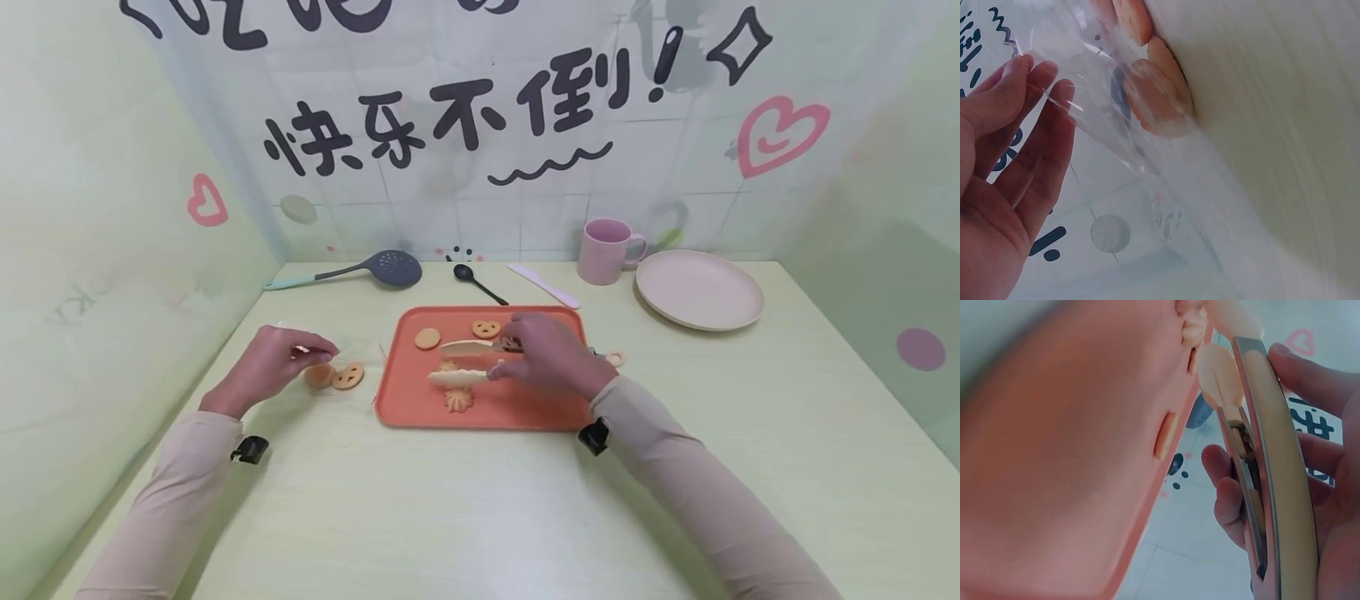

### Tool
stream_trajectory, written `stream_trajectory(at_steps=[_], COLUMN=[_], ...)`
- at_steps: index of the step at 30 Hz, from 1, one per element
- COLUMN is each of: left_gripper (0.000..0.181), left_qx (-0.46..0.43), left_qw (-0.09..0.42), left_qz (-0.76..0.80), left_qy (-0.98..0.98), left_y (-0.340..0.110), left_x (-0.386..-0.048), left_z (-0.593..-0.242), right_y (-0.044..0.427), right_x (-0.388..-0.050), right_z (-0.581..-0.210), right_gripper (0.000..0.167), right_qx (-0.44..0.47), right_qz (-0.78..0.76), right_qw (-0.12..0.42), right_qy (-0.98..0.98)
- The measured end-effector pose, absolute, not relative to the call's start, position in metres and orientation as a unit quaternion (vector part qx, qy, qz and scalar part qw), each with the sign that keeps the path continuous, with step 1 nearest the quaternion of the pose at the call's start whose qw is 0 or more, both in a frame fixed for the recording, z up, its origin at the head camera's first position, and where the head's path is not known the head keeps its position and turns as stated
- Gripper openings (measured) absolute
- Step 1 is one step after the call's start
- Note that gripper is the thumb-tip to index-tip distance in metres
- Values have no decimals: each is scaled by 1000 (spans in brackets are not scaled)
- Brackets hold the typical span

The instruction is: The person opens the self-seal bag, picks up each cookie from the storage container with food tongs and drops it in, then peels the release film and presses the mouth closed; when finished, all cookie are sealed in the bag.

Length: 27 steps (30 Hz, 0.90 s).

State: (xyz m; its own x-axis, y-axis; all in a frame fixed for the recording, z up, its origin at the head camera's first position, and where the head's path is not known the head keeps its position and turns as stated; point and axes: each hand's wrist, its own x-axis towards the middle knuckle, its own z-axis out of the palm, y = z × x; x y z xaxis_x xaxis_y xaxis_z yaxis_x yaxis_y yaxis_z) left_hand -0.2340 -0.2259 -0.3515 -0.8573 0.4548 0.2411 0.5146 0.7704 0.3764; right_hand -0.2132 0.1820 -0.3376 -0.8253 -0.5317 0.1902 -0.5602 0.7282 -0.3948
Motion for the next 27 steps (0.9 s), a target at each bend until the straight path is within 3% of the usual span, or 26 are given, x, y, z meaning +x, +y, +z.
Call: stream_trajectory(at_steps=[11, 19, 27], left_gripper=[19, 19, 20], left_qx=[-252, -254, -249], left_qw=[61, 67, 63], left_qz=[-224, -230, -226], left_qy=[-939, -937, -940], left_y=[-228, -230, -229], left_x=[-232, -232, -233], left_z=[-349, -351, -350], right_y=[190, 196, 182], right_x=[-248, -247, -243], right_z=[-336, -345, -345], right_gripper=[38, 31, 37], right_qx=[310, 313, 317], right_qz=[220, 243, 246], right_qw=[-14, 5, 16], right_qy=[-925, -918, -916])
